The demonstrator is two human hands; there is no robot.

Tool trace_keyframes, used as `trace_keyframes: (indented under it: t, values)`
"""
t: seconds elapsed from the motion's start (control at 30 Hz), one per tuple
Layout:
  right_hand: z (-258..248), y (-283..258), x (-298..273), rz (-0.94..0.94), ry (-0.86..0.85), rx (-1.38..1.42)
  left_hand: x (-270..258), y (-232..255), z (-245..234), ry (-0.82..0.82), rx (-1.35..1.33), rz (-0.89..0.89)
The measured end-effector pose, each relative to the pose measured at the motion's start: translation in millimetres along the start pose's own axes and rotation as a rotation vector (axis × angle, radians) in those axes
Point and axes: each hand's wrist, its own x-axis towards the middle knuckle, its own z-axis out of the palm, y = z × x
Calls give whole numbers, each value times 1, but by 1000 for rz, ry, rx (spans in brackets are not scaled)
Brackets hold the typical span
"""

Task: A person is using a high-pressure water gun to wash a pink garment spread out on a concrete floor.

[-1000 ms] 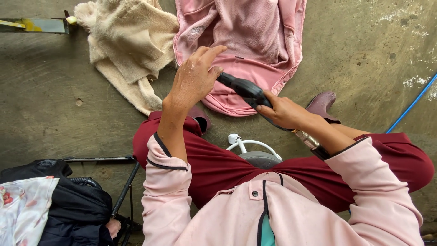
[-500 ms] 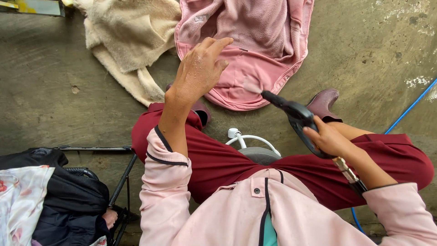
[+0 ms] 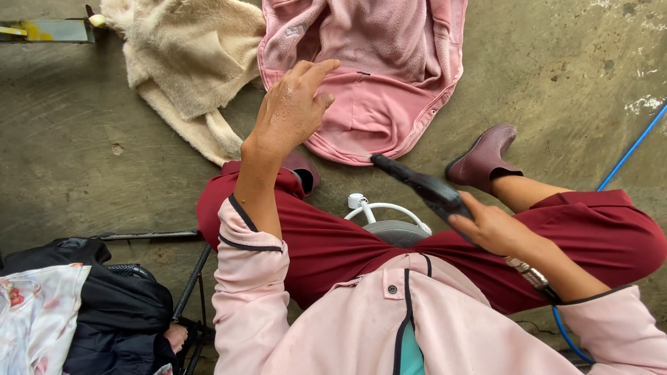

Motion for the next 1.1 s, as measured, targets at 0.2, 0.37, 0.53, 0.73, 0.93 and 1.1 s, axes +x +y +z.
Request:
trace_keyframes:
  t: [0.2, 0.37, 0.53, 0.73, 0.93, 1.1]
  values:
    - [-17, 18, 1, 140, 101, -4, -1, -2, 3, 41, 18, 47]
    - [-12, 6, 8, 108, 100, -7, 0, -6, 5, 39, 13, 63]
    - [1, -15, 12, -6, 96, -4, -3, -6, 5, 75, 8, 82]
    - [-2, -10, -5, 8, -8, 11, -7, -9, 6, 59, 10, 93]
    - [-25, 40, -11, 208, 54, 27, -5, -5, 5, 55, 32, 81]
    - [-39, 53, -18, 346, 30, 24, -4, -2, 5, 54, 12, 76]
